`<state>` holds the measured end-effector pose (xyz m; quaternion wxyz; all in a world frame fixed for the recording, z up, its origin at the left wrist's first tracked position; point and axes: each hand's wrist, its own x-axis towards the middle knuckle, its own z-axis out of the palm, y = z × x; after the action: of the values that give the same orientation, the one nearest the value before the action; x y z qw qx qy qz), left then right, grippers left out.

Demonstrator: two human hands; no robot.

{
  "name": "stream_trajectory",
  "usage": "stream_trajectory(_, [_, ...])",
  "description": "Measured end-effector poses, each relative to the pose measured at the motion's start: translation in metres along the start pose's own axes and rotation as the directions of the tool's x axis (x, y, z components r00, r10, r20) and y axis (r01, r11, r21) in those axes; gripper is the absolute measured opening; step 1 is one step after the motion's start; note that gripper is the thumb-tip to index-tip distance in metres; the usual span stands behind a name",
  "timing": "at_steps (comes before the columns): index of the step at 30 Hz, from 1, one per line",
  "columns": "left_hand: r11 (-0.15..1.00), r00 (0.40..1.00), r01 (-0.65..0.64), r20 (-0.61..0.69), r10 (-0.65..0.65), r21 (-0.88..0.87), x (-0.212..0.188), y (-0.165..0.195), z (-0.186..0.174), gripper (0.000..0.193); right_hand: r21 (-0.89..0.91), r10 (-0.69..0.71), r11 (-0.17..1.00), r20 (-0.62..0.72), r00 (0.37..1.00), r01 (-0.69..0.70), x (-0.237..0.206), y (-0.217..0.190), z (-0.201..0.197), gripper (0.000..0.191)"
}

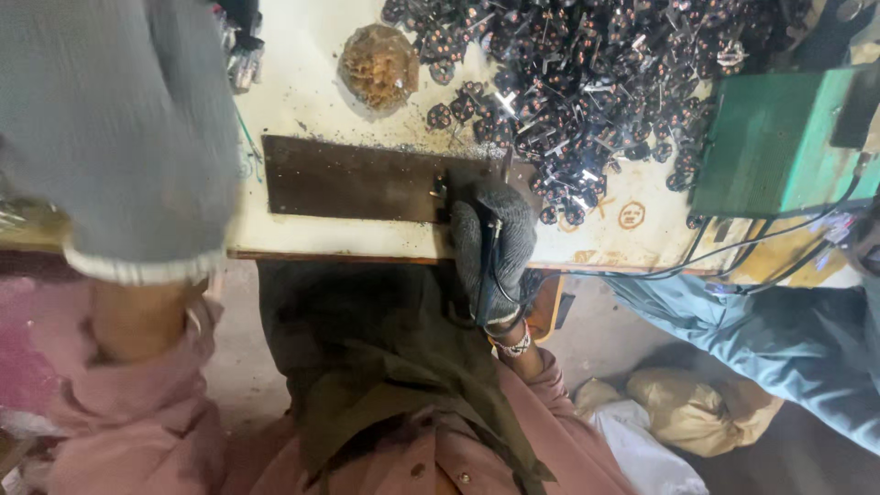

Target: The person solders small electrical components at a workbench, holding a soldering iron in one hand and positioning wires and components with the other. They finish each unit and set it on a large pile of completed components on the bench, then pick up the next piece to repeat the process.

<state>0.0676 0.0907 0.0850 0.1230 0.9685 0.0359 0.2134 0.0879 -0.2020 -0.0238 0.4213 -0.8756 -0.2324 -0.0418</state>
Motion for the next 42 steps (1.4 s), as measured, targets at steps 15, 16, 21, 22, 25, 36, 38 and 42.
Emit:
stream_trajectory(15, [0.413,0.835,0.537,0.535,-0.133,-0.736,-0.119,0.065,0.046,0.033,0.465,0.558,-0.173,0.773,0.302,-0.868,-0.078,0.022,0.022,0.028])
stream_trajectory(16, [0.409,0.809,0.574,0.567,-0.154,-0.709,-0.118,0.067,0.049,0.029,0.45,0.56,-0.185,0.779,0.283,-0.874,-0.079,0.024,0.021,0.029])
stream_trajectory(21, [0.537,0.842,0.505,0.523,-0.134,-0.676,-0.117,0.067,0.058,0.028,0.364,0.641,0.336,0.587,0.494,-0.869,-0.06,0.016,0.007,0.031])
stream_trajectory(22, [0.55,0.85,0.492,0.509,-0.137,-0.675,-0.117,0.068,0.058,0.028,0.454,0.73,0.009,0.606,0.316,-0.891,-0.055,0.013,0.004,0.043])
stream_trajectory(25, [0.494,0.844,0.521,0.507,-0.177,-0.696,-0.111,0.071,0.06,0.023,0.525,0.738,-0.32,0.66,0.139,-0.789,-0.046,0.006,0.002,0.054])
stream_trajectory(36, [0.348,0.798,0.602,0.521,-0.304,-0.719,-0.112,0.084,0.057,0.015,0.292,0.45,0.747,0.44,0.777,-0.598,-0.058,0.012,0.011,0.027])
stream_trajectory(38, [0.238,0.745,0.657,0.568,-0.35,-0.716,-0.113,0.088,0.059,0.014,0.242,0.353,0.857,0.367,0.86,-0.455,-0.046,-0.005,0.001,0.027])
stream_trajectory(42, [0.461,0.897,0.44,0.361,-0.254,-0.771,-0.113,0.085,0.058,0.023,0.1,0.116,0.984,0.254,0.96,-0.146,-0.014,-0.031,-0.015,0.028])
